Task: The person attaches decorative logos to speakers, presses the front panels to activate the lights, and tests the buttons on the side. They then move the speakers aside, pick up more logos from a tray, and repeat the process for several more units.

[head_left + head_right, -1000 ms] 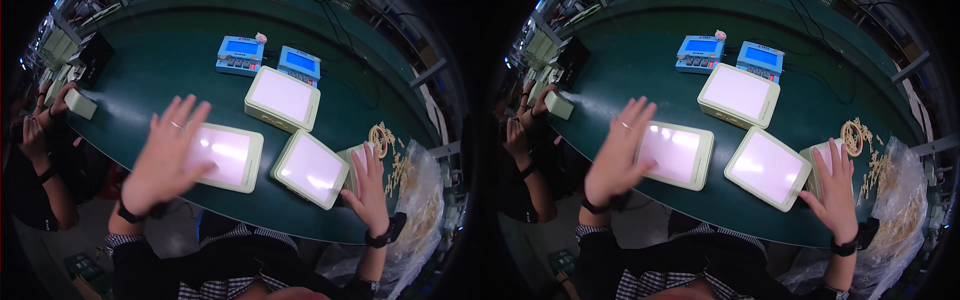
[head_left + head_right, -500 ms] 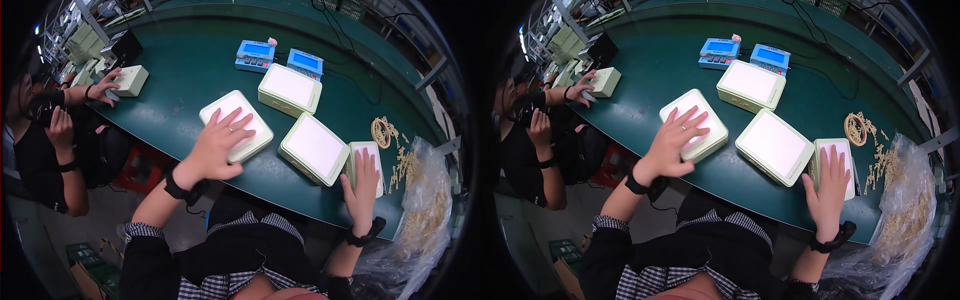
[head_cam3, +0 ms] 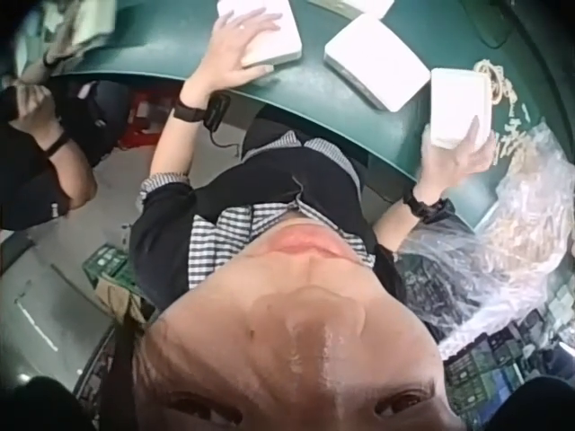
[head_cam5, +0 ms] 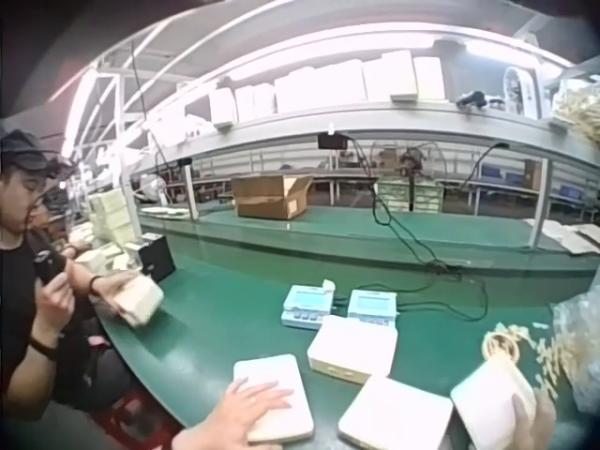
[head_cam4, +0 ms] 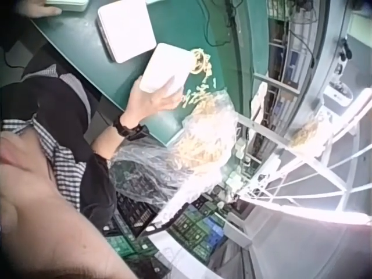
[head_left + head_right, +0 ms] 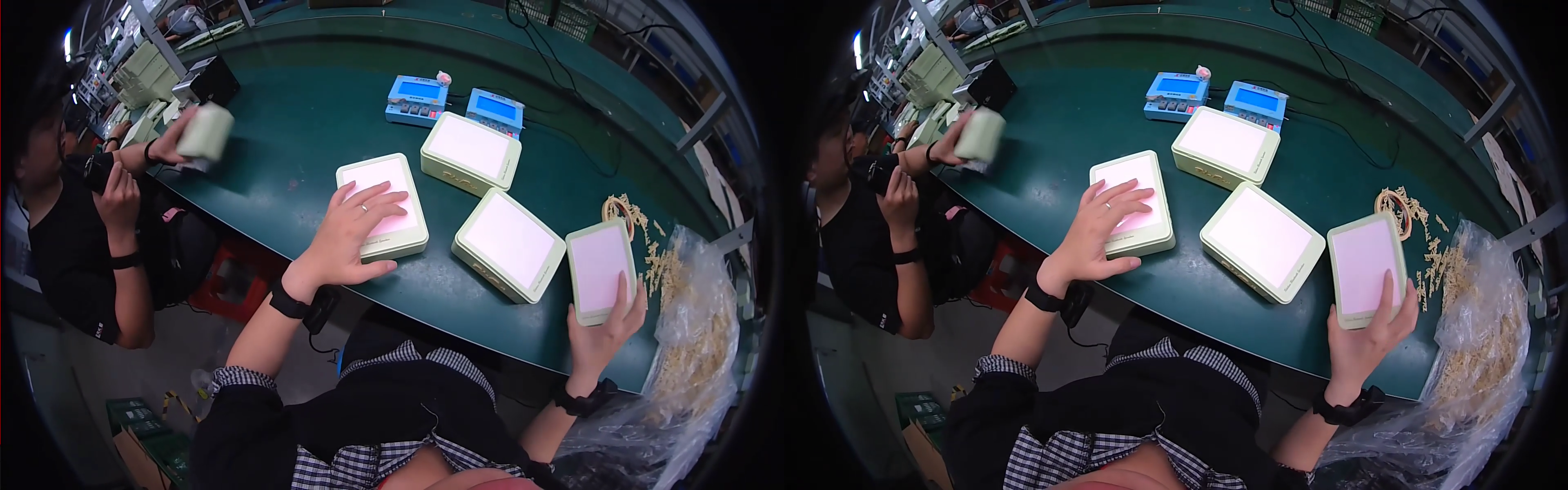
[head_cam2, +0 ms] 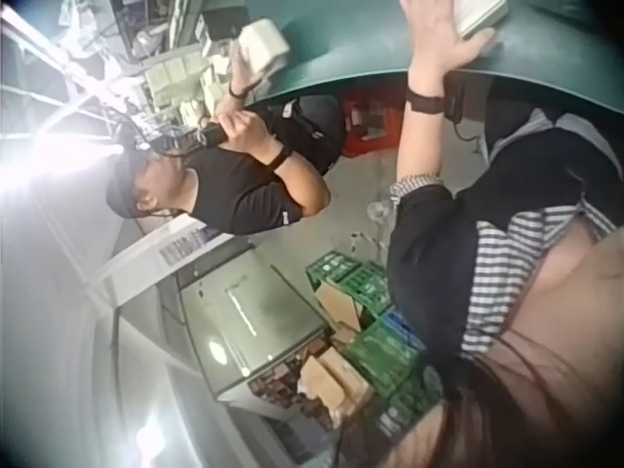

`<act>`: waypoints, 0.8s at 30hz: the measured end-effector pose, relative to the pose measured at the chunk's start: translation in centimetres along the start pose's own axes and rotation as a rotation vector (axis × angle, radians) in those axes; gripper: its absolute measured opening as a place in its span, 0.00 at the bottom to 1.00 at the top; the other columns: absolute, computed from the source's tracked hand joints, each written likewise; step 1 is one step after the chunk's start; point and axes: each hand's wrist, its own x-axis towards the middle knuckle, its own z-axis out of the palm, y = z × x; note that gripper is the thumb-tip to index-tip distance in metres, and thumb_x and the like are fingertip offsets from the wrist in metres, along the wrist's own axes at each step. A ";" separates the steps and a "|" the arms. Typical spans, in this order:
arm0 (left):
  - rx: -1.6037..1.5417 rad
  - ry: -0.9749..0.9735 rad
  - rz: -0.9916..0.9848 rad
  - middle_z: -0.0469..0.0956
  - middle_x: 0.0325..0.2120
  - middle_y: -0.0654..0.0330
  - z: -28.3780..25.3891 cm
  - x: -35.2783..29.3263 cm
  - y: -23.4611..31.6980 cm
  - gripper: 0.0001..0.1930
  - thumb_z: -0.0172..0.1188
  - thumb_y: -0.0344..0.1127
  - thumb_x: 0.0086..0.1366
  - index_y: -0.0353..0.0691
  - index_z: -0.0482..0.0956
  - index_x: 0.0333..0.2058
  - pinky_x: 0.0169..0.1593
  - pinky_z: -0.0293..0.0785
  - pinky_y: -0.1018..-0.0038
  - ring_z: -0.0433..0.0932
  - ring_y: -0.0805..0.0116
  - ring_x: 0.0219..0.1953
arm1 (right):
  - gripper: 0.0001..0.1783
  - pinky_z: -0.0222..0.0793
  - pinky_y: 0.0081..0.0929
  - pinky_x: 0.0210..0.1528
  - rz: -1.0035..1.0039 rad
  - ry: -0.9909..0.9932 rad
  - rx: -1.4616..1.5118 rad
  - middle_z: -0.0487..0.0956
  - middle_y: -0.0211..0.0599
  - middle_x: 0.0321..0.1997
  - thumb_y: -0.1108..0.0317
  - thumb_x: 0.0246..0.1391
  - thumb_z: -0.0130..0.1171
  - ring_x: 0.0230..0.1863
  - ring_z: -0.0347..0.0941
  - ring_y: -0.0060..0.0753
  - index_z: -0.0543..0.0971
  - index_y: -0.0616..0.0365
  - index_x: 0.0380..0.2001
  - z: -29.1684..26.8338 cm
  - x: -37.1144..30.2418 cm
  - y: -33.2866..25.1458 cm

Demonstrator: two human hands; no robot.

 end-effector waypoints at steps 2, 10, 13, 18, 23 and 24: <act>-0.001 0.017 -0.016 0.71 0.60 0.62 -0.1 -0.1 0.2 0.32 0.64 0.54 0.48 0.48 0.73 0.52 0.68 0.46 0.45 0.62 0.53 0.67 | 0.40 0.56 0.47 0.66 -0.111 0.111 -0.086 0.65 0.49 0.64 0.66 0.42 0.73 0.66 0.59 0.54 0.71 0.54 0.61 0.1 0.3 -0.4; 0.006 0.055 -0.024 0.73 0.59 0.62 0.8 -0.4 0.2 0.31 0.65 0.52 0.46 0.49 0.75 0.50 0.68 0.47 0.46 0.63 0.54 0.67 | 0.26 0.57 0.44 0.66 -0.053 0.222 0.158 0.67 0.47 0.64 0.74 0.49 0.68 0.65 0.63 0.51 0.77 0.55 0.54 0.5 -0.3 0.4; 0.019 0.061 -0.004 0.73 0.59 0.62 1.2 -0.2 0.1 0.31 0.66 0.52 0.47 0.48 0.76 0.50 0.68 0.47 0.47 0.63 0.54 0.66 | 0.26 0.58 0.44 0.65 -0.026 0.235 0.220 0.68 0.47 0.63 0.74 0.47 0.69 0.64 0.64 0.51 0.77 0.56 0.52 1.2 -0.5 1.3; 0.063 0.079 -0.040 0.73 0.59 0.60 0.8 -0.4 0.6 0.30 0.66 0.51 0.48 0.46 0.76 0.50 0.67 0.48 0.47 0.64 0.53 0.66 | 0.27 0.60 0.42 0.63 0.047 0.257 0.308 0.71 0.47 0.61 0.73 0.44 0.72 0.63 0.65 0.51 0.75 0.55 0.49 1.6 -0.4 1.0; 0.089 0.070 -0.030 0.73 0.59 0.58 0.7 0.4 0.9 0.31 0.67 0.51 0.47 0.44 0.76 0.49 0.66 0.50 0.49 0.64 0.52 0.66 | 0.30 0.60 0.42 0.63 0.016 0.284 0.383 0.70 0.47 0.61 0.73 0.42 0.73 0.62 0.66 0.52 0.73 0.54 0.51 1.8 -0.6 1.7; 0.075 0.026 -0.024 0.74 0.57 0.57 0.1 0.4 1.3 0.31 0.68 0.50 0.47 0.43 0.76 0.49 0.66 0.53 0.51 0.65 0.52 0.65 | 0.31 0.60 0.42 0.63 0.004 0.272 0.377 0.70 0.47 0.61 0.73 0.43 0.73 0.62 0.66 0.52 0.73 0.54 0.51 1.9 -0.4 1.5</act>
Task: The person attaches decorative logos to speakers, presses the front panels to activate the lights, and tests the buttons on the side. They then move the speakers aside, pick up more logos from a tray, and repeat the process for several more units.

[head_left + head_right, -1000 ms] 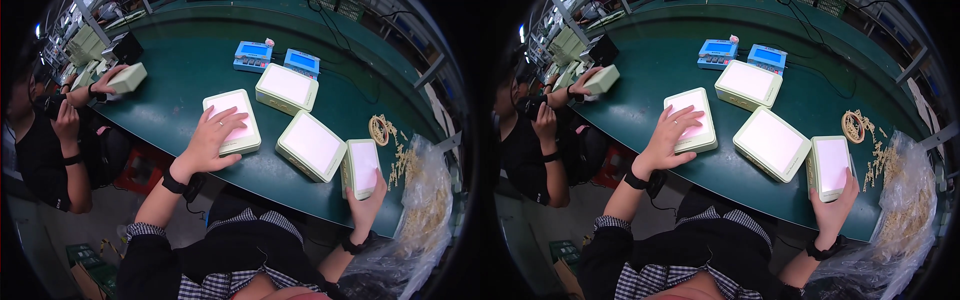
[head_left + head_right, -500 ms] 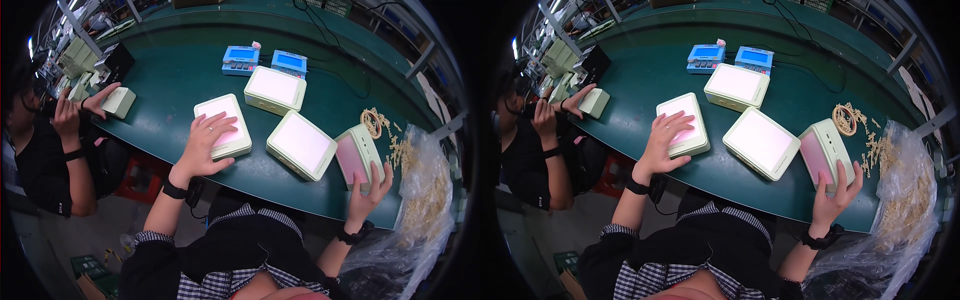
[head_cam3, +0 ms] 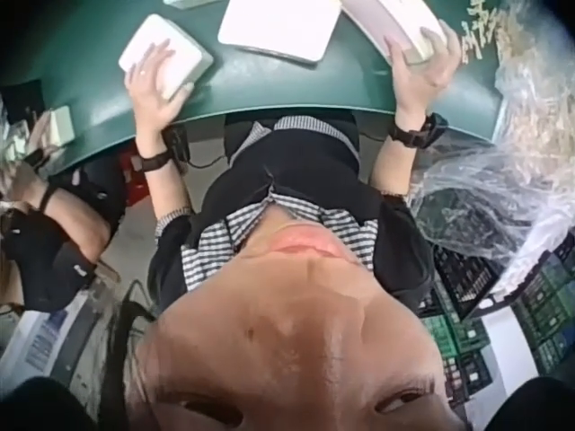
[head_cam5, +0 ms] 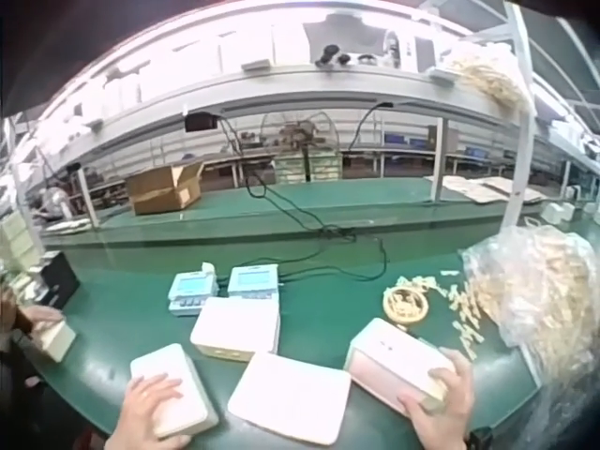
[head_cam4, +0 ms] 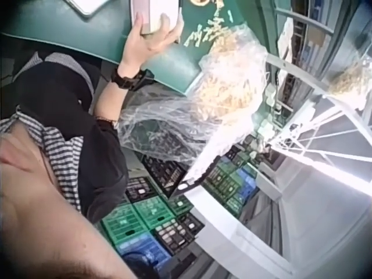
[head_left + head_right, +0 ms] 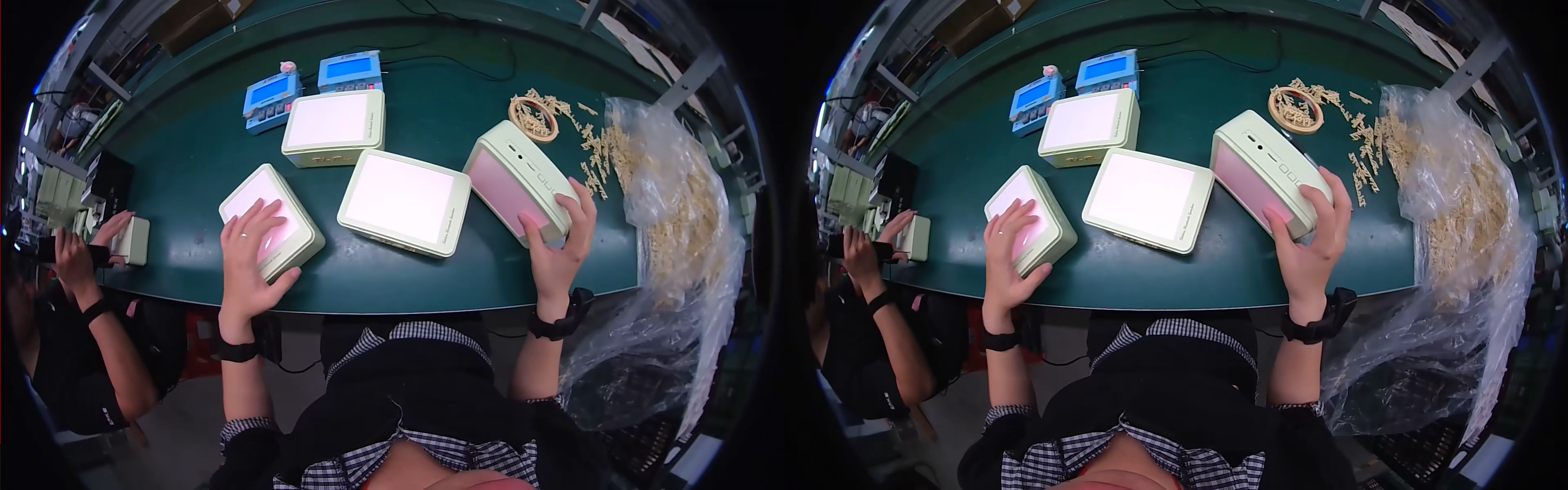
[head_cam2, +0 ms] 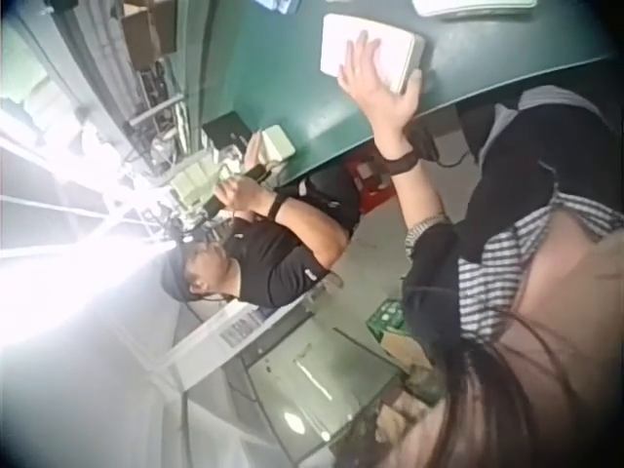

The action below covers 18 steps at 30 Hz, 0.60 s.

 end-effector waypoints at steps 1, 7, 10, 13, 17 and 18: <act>-0.012 -0.042 0.004 0.75 0.56 0.56 -0.7 0.2 0.4 0.31 0.68 0.50 0.47 0.42 0.76 0.49 0.65 0.55 0.53 0.66 0.51 0.64 | 0.31 0.60 0.42 0.63 -0.012 -0.015 0.000 0.70 0.47 0.61 0.73 0.43 0.73 0.62 0.65 0.52 0.72 0.54 0.52 0.3 0.1 -0.2; 0.032 -0.083 0.179 0.79 0.48 0.51 -4.5 9.3 0.1 0.30 0.67 0.49 0.56 0.38 0.74 0.53 0.55 0.70 0.64 0.75 0.49 0.55 | 0.29 0.57 0.45 0.65 -0.040 0.019 -0.077 0.66 0.48 0.64 0.74 0.48 0.69 0.65 0.63 0.53 0.71 0.53 0.54 -0.1 -0.9 0.7; -0.227 -0.202 0.100 0.76 0.54 0.48 -1.7 15.8 -1.6 0.36 0.61 0.55 0.62 0.36 0.66 0.61 0.60 0.67 0.62 0.72 0.50 0.58 | 0.28 0.57 0.46 0.65 -0.056 0.018 -0.035 0.65 0.48 0.65 0.74 0.50 0.68 0.65 0.62 0.54 0.71 0.53 0.54 0.3 -1.0 0.4; -0.090 -0.334 0.062 0.69 0.60 0.43 1.9 20.2 -3.5 0.47 0.47 0.70 0.64 0.35 0.56 0.68 0.65 0.60 0.58 0.63 0.48 0.65 | 0.28 0.56 0.48 0.65 -0.071 0.037 -0.027 0.65 0.49 0.65 0.73 0.50 0.68 0.65 0.62 0.55 0.70 0.52 0.55 0.6 -1.0 0.5; 0.157 -0.581 -0.080 0.65 0.62 0.39 3.7 23.7 -1.4 0.52 0.40 0.76 0.61 0.37 0.52 0.70 0.66 0.56 0.52 0.58 0.42 0.67 | 0.28 0.55 0.50 0.66 -0.063 0.039 -0.044 0.64 0.49 0.66 0.73 0.50 0.67 0.66 0.60 0.57 0.70 0.52 0.55 0.8 -1.3 0.7; 0.153 -0.580 -0.067 0.65 0.62 0.39 4.0 24.2 -1.2 0.52 0.40 0.76 0.61 0.37 0.52 0.70 0.66 0.56 0.52 0.58 0.42 0.67 | 0.28 0.54 0.51 0.66 -0.067 0.035 -0.039 0.64 0.49 0.66 0.73 0.50 0.67 0.66 0.60 0.57 0.70 0.52 0.55 0.8 -1.3 0.7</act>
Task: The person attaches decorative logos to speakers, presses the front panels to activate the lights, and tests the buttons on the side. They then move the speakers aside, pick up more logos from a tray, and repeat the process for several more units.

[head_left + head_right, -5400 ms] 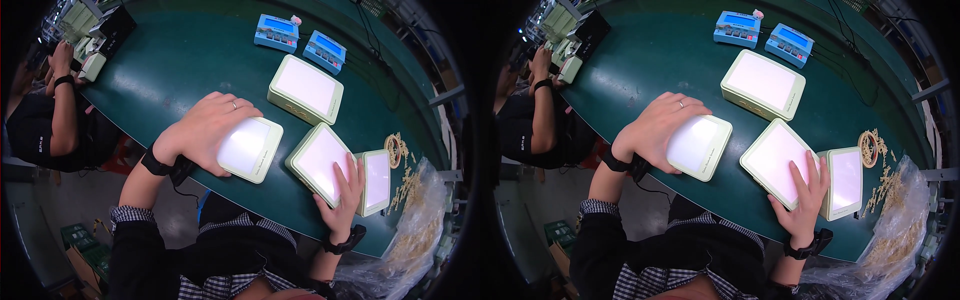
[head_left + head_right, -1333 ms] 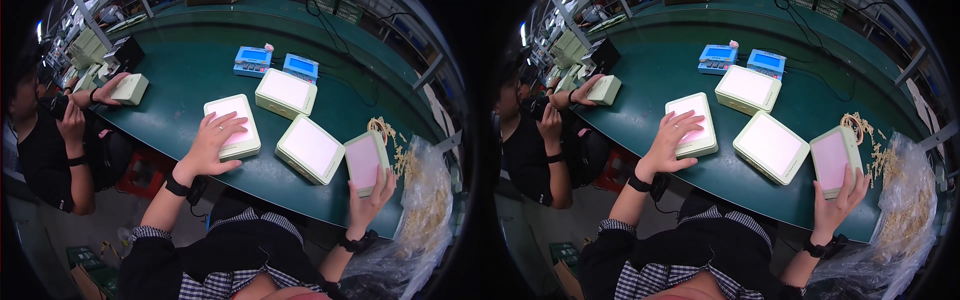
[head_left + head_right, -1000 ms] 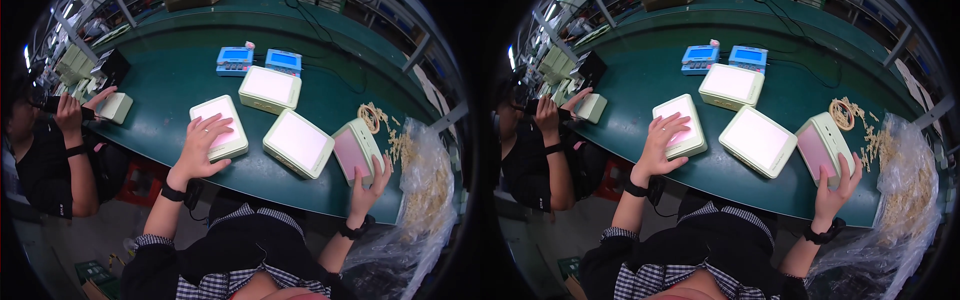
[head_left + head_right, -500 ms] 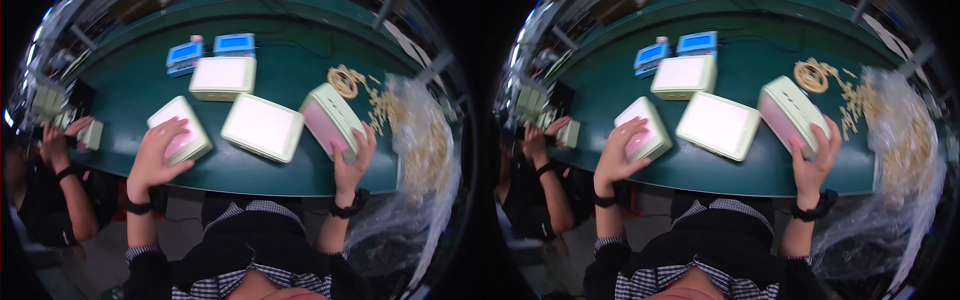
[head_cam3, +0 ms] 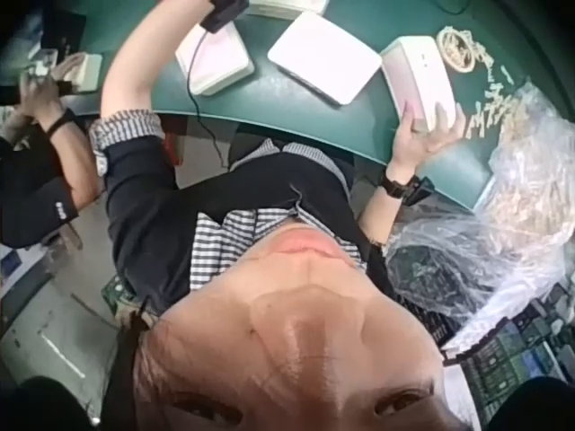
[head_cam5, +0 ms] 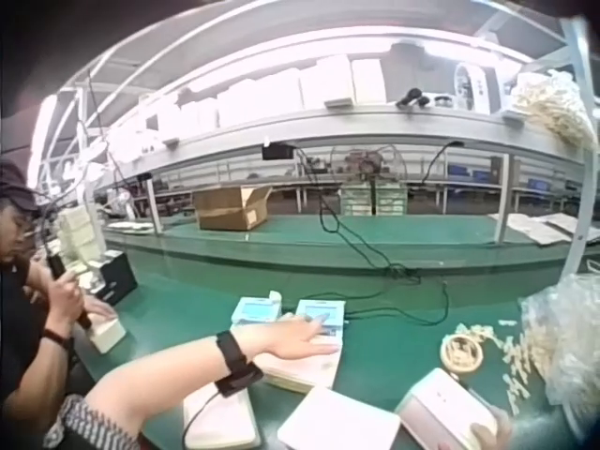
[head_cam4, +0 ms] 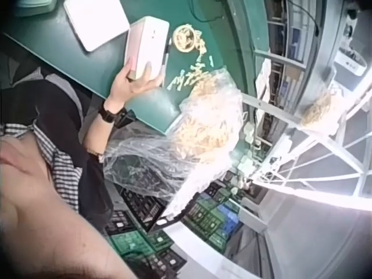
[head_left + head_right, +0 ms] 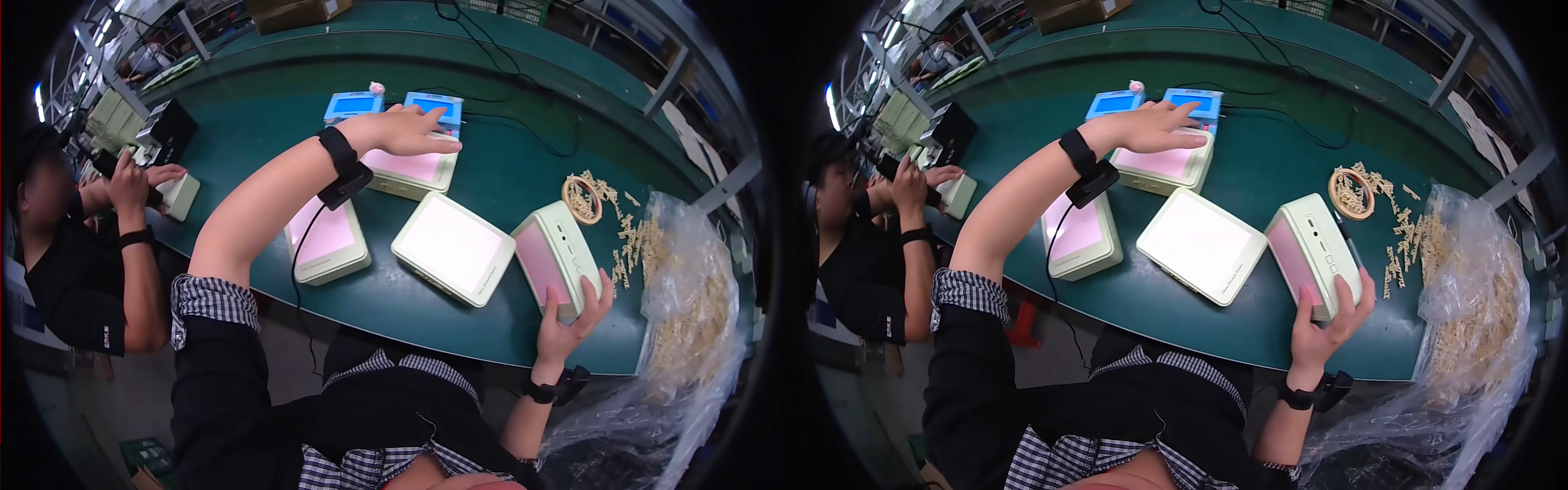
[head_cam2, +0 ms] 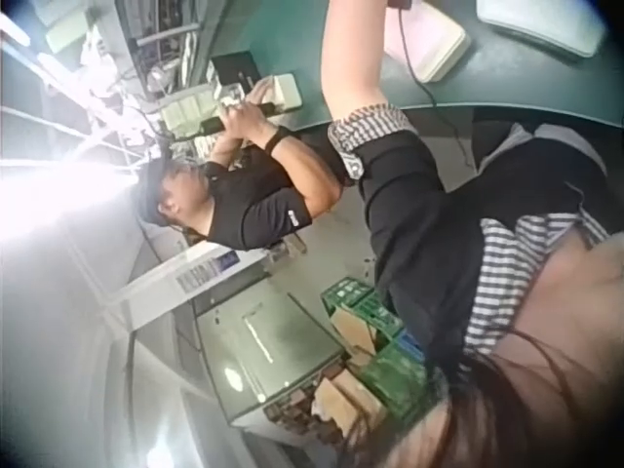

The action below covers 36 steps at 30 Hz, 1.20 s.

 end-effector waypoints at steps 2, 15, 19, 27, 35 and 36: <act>0.024 0.016 0.052 0.62 0.63 0.37 0.1 0.3 0.1 0.54 0.39 0.78 0.60 0.37 0.52 0.69 0.66 0.55 0.51 0.58 0.39 0.66 | 0.28 0.54 0.51 0.66 0.002 -0.004 0.001 0.64 0.49 0.66 0.73 0.51 0.67 0.66 0.59 0.57 0.70 0.52 0.55 -0.1 0.1 0.2; 0.156 0.314 0.221 0.66 0.62 0.45 0.2 -14.7 1.6 0.40 0.61 0.55 0.61 0.42 0.60 0.66 0.67 0.53 0.53 0.61 0.47 0.66 | 0.29 0.52 0.52 0.67 0.026 -0.017 -0.023 0.63 0.51 0.66 0.74 0.50 0.67 0.67 0.59 0.57 0.69 0.53 0.55 -0.2 -0.1 0.5; 0.087 0.198 -0.131 0.60 0.67 0.48 5.9 -21.6 2.9 0.41 0.64 0.54 0.58 0.43 0.62 0.66 0.68 0.51 0.50 0.55 0.49 0.70 | 0.30 0.53 0.51 0.67 -0.004 -0.019 -0.016 0.63 0.51 0.66 0.75 0.50 0.67 0.67 0.59 0.57 0.68 0.54 0.56 -0.1 0.1 0.5; 0.089 0.369 -0.058 0.56 0.69 0.54 9.1 -21.1 0.4 0.45 0.68 0.54 0.52 0.47 0.62 0.67 0.70 0.48 0.48 0.53 0.51 0.71 | 0.30 0.55 0.48 0.66 -0.029 -0.013 -0.050 0.63 0.51 0.66 0.75 0.51 0.67 0.66 0.60 0.55 0.68 0.54 0.56 0.2 0.0 0.4; 0.090 0.417 -0.036 0.56 0.70 0.57 9.4 -20.1 -1.2 0.45 0.68 0.54 0.52 0.47 0.62 0.67 0.70 0.47 0.47 0.53 0.52 0.71 | 0.29 0.56 0.47 0.66 -0.033 -0.030 -0.094 0.63 0.51 0.66 0.74 0.52 0.67 0.66 0.60 0.53 0.68 0.55 0.56 0.0 0.1 0.0; 0.088 0.417 -0.032 0.56 0.70 0.57 9.3 -20.1 -1.3 0.45 0.68 0.54 0.52 0.47 0.62 0.67 0.70 0.47 0.47 0.53 0.52 0.71 | 0.29 0.56 0.47 0.66 -0.026 -0.030 -0.092 0.64 0.51 0.66 0.74 0.52 0.67 0.66 0.60 0.53 0.68 0.55 0.56 0.0 0.2 -0.1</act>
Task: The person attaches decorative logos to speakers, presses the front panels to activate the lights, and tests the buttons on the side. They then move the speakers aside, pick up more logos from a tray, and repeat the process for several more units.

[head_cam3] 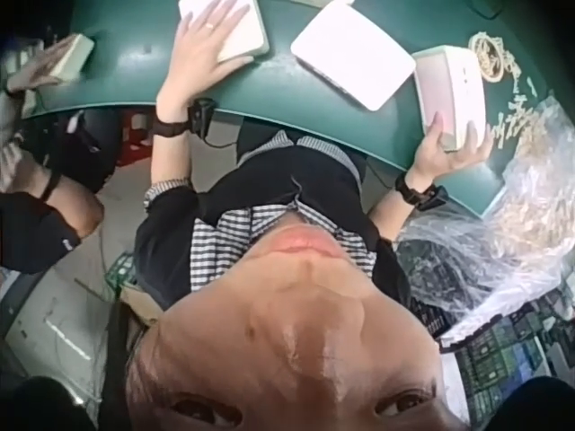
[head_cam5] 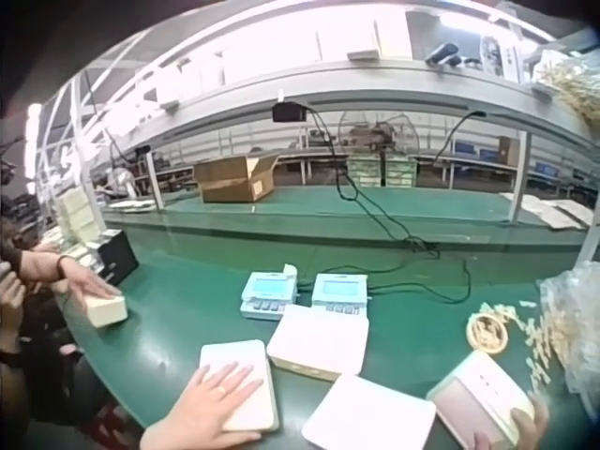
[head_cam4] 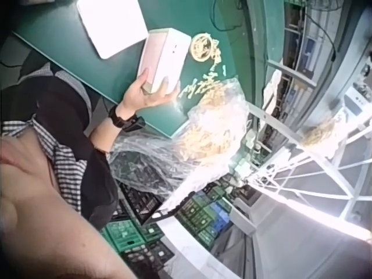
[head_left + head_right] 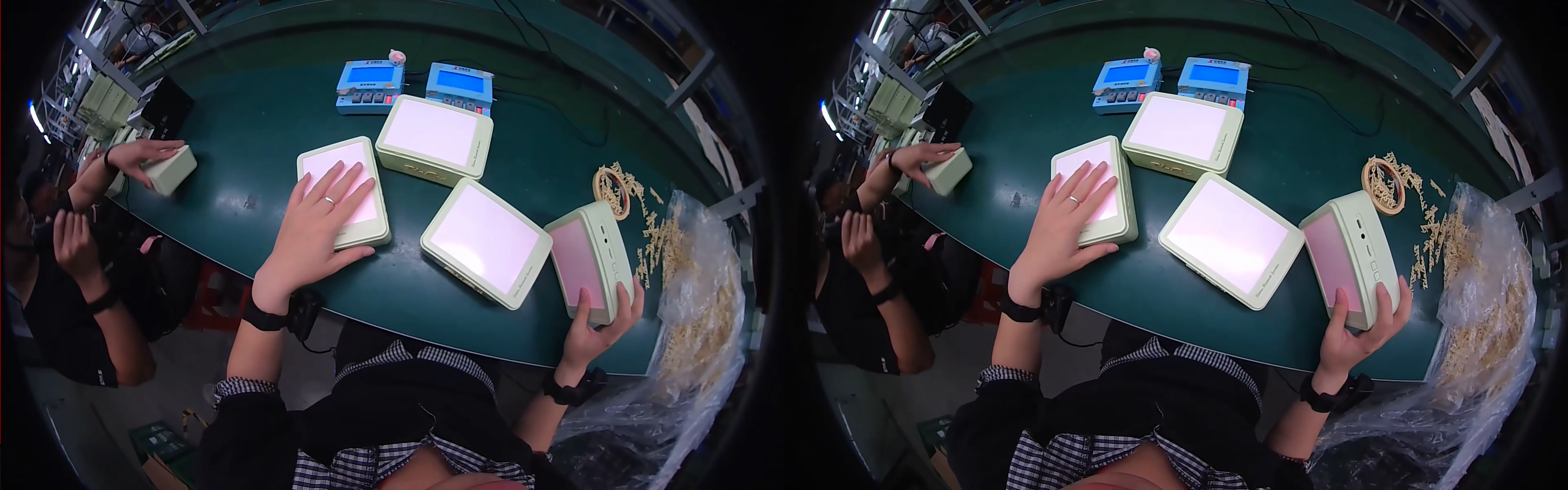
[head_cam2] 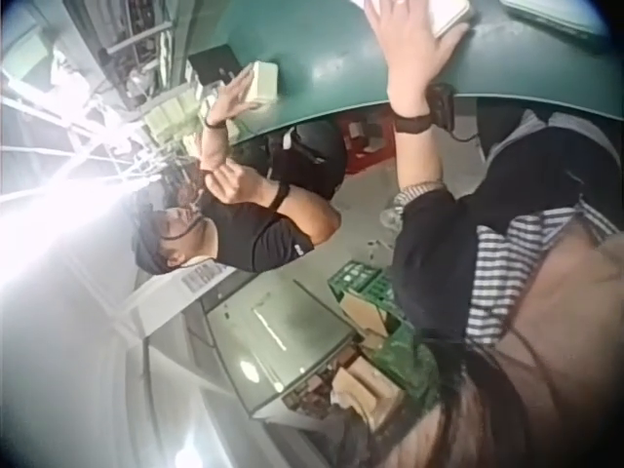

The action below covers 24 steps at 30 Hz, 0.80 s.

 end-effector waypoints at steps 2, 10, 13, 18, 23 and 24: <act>-0.013 -0.007 0.000 0.56 0.69 0.57 -0.3 0.0 0.1 0.45 0.68 0.53 0.52 0.48 0.62 0.67 0.70 0.47 0.47 0.53 0.52 0.71 | 0.29 0.56 0.47 0.66 0.006 -0.006 0.003 0.64 0.51 0.66 0.74 0.52 0.67 0.66 0.60 0.53 0.69 0.55 0.56 -0.1 0.1 0.0; -0.027 0.028 0.002 0.59 0.68 0.56 -0.5 -0.1 0.0 0.42 0.68 0.53 0.54 0.49 0.63 0.66 0.69 0.49 0.47 0.55 0.52 0.70 | 0.29 0.58 0.50 0.63 0.007 -0.015 0.011 0.64 0.53 0.64 0.75 0.49 0.68 0.64 0.62 0.57 0.70 0.53 0.55 -0.4 0.1 0.0; -0.042 0.020 0.028 0.59 0.68 0.56 -0.6 0.4 0.2 0.42 0.68 0.52 0.53 0.48 0.64 0.66 0.68 0.49 0.47 0.56 0.51 0.70 | 0.27 0.60 0.45 0.63 -0.024 0.019 -0.026 0.67 0.51 0.63 0.75 0.48 0.70 0.62 0.65 0.54 0.72 0.56 0.52 -0.9 0.4 0.0; -0.054 0.021 0.026 0.60 0.67 0.54 -0.6 -0.1 0.2 0.42 0.68 0.50 0.51 0.46 0.65 0.65 0.68 0.48 0.47 0.56 0.50 0.70 | 0.29 0.63 0.43 0.60 -0.008 -0.021 -0.008 0.68 0.52 0.60 0.74 0.43 0.73 0.59 0.67 0.54 0.74 0.56 0.50 -0.6 1.3 -0.7; -0.043 0.032 -0.001 0.60 0.68 0.54 -0.3 0.3 0.5 0.42 0.69 0.48 0.50 0.45 0.66 0.64 0.69 0.46 0.47 0.55 0.49 0.70 | 0.30 0.65 0.42 0.58 0.013 -0.074 0.001 0.70 0.52 0.59 0.74 0.40 0.74 0.57 0.69 0.53 0.74 0.55 0.49 -1.3 1.4 -0.5; -0.046 0.033 0.009 0.60 0.68 0.54 -0.2 0.5 0.5 0.42 0.69 0.48 0.50 0.45 0.66 0.64 0.69 0.46 0.47 0.55 0.49 0.70 | 0.30 0.65 0.42 0.58 0.017 -0.070 -0.008 0.70 0.52 0.59 0.74 0.40 0.74 0.57 0.69 0.53 0.74 0.55 0.49 -1.3 1.4 -0.3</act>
